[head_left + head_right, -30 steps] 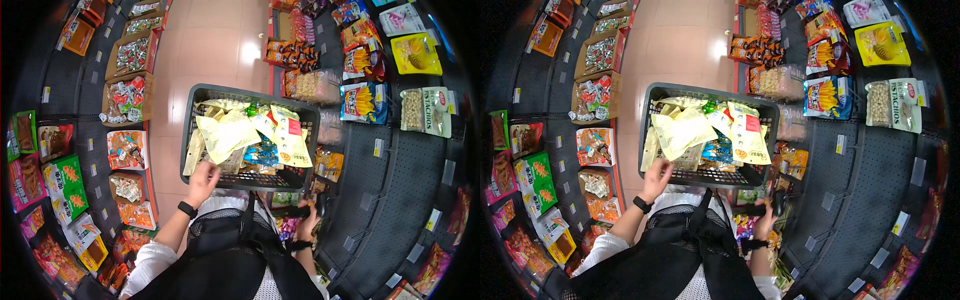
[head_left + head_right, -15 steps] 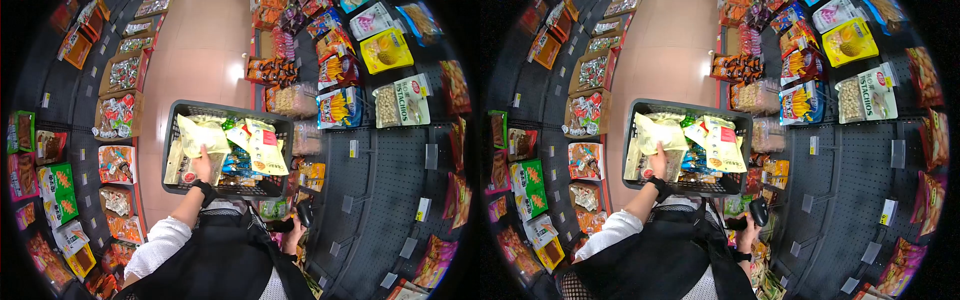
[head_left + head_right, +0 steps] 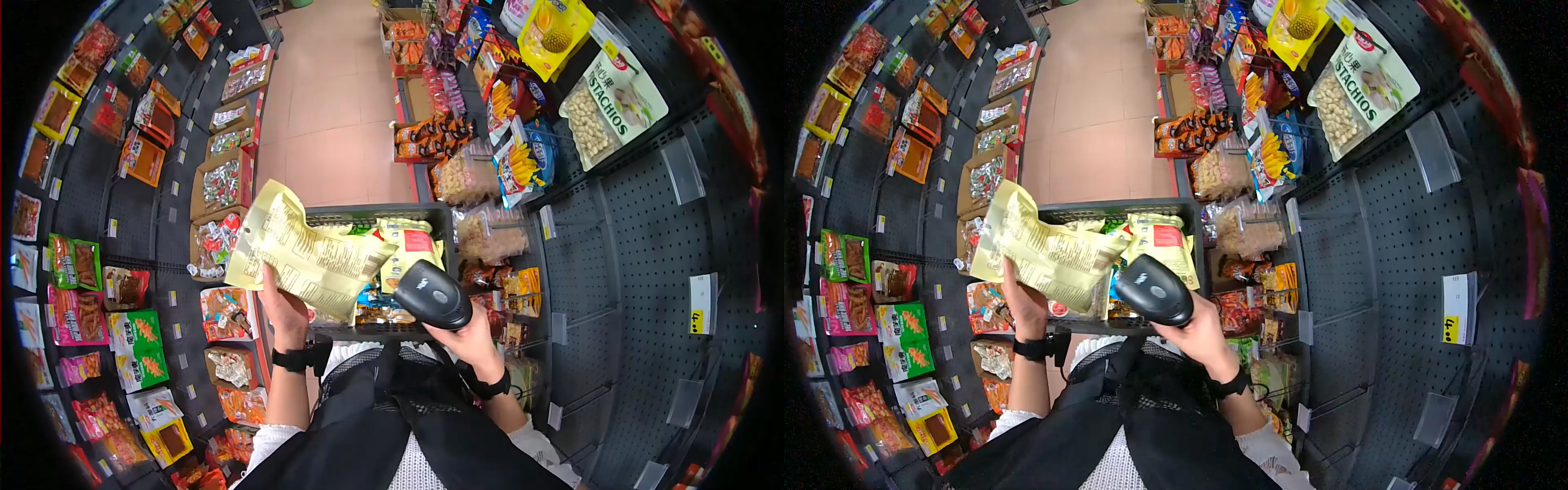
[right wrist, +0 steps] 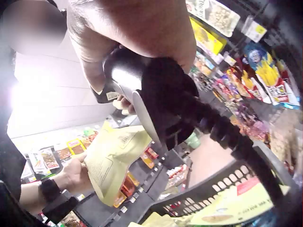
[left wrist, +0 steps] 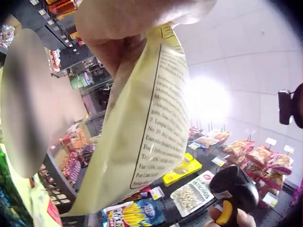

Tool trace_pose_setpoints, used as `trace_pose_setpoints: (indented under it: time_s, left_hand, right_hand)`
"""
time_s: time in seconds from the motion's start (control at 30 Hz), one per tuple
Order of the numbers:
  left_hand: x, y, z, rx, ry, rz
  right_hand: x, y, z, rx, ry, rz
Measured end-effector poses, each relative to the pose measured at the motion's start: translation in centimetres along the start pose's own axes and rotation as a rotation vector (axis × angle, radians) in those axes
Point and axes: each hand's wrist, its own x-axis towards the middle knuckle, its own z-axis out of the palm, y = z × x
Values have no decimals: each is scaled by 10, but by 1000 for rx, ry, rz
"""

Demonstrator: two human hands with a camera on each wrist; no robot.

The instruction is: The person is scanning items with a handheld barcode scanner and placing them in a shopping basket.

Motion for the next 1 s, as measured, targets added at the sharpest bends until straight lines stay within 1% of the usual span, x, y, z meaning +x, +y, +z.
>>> trace_pose_setpoints:
  time_s: [0.07,0.17,0.2,0.27,0.3,0.37,0.4,0.43,0.47,0.5,0.53,0.57,0.6,0.63,0.67,0.7,0.77,0.8,0.83,0.9,0.93,0.97,1.0]
  left_hand:
    - [-17,5,18,3,-14,-11]
    - [-33,5,30,24,-45,-6]
    - [-38,5,34,22,-52,-9]
    - [-49,6,48,21,-46,-6]
    - [-54,4,54,43,-24,-1]
    - [-71,0,76,34,44,-61]
    - [-78,-7,73,111,-19,-79]
    - [-84,-16,71,186,-80,-94]
    - [-95,-21,86,291,70,-225]
    - [-107,-41,74,740,-140,-35]
    - [-116,-53,64,820,-279,-49]
    - [-119,-60,67,902,-417,-54]
    - [-127,-46,92,978,-693,55]
    - [-132,-25,120,1048,-970,170]
    - [-125,-20,133,981,-1212,294]
    - [-125,-16,146,965,-1274,344]
    - [-98,-19,149,832,-1593,304]
    - [-83,-34,143,736,-1578,416]
    - [-83,-41,140,870,-1298,306]
    - [-88,-65,175,538,-1089,15]
    - [-74,-81,163,553,-1279,-332]
    - [-70,-100,158,410,-1331,-637]
    - [-66,-112,155,473,-1350,-722]
  right_hand:
    - [1,-7,-1,0,-39,-45]
    - [-4,-13,-12,-150,-12,-118]
    - [-8,-9,-17,-155,-5,-122]
    - [-20,4,-26,110,106,-4]
    - [-21,-6,-30,247,79,81]
    - [-28,0,-39,242,-12,35]
    - [-15,-17,-42,250,-88,-68]
    - [-17,-9,-42,289,-123,-118]
    - [-15,-1,-31,375,-83,-108]
    - [-13,5,-26,464,-49,-106]
    - [-14,8,-33,291,-45,-147]
    - [-15,12,-38,123,-42,-187]
    - [-17,20,-38,318,-2,-188]
    - [-21,9,-41,561,36,-17]
    - [-28,15,-50,661,71,4]
    - [-37,21,-56,767,110,31]
    - [-54,32,-55,819,193,74]
    - [-61,36,-54,861,251,111]
    - [-65,41,-53,903,306,145]
    - [-72,52,-50,982,415,206]
    - [-75,58,-49,1020,467,239]
    - [-78,64,-48,1057,520,273]
    - [-82,70,-48,1093,572,308]
